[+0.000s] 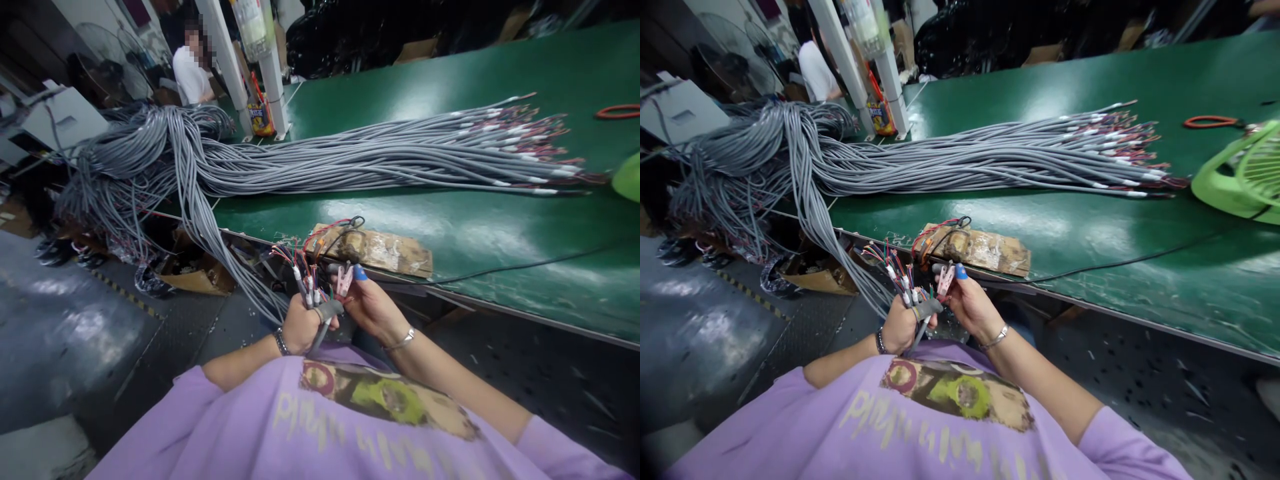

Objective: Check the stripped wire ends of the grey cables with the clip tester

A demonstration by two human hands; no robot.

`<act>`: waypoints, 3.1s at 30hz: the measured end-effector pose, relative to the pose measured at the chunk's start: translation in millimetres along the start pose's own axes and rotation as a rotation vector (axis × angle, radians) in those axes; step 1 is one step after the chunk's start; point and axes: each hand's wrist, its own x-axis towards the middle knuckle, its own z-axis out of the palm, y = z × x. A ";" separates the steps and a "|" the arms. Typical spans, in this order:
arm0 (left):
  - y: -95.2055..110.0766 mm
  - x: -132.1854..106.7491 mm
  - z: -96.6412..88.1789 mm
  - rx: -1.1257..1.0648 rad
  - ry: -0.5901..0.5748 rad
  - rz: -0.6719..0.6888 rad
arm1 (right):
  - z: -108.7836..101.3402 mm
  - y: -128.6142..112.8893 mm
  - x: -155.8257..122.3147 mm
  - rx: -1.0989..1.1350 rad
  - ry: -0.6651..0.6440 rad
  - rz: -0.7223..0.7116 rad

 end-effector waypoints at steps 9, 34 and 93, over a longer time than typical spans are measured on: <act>4.6 -13.1 -6.6 0.099 -0.046 0.082 | -14.4 2.4 -32.8 -0.111 -0.137 0.079; -10.0 -14.2 -13.1 0.057 0.071 0.105 | -6.5 9.4 -43.4 -0.256 -0.071 0.028; -7.9 -13.4 -8.5 0.101 0.018 0.146 | -9.0 8.5 -4.9 0.118 -0.055 0.087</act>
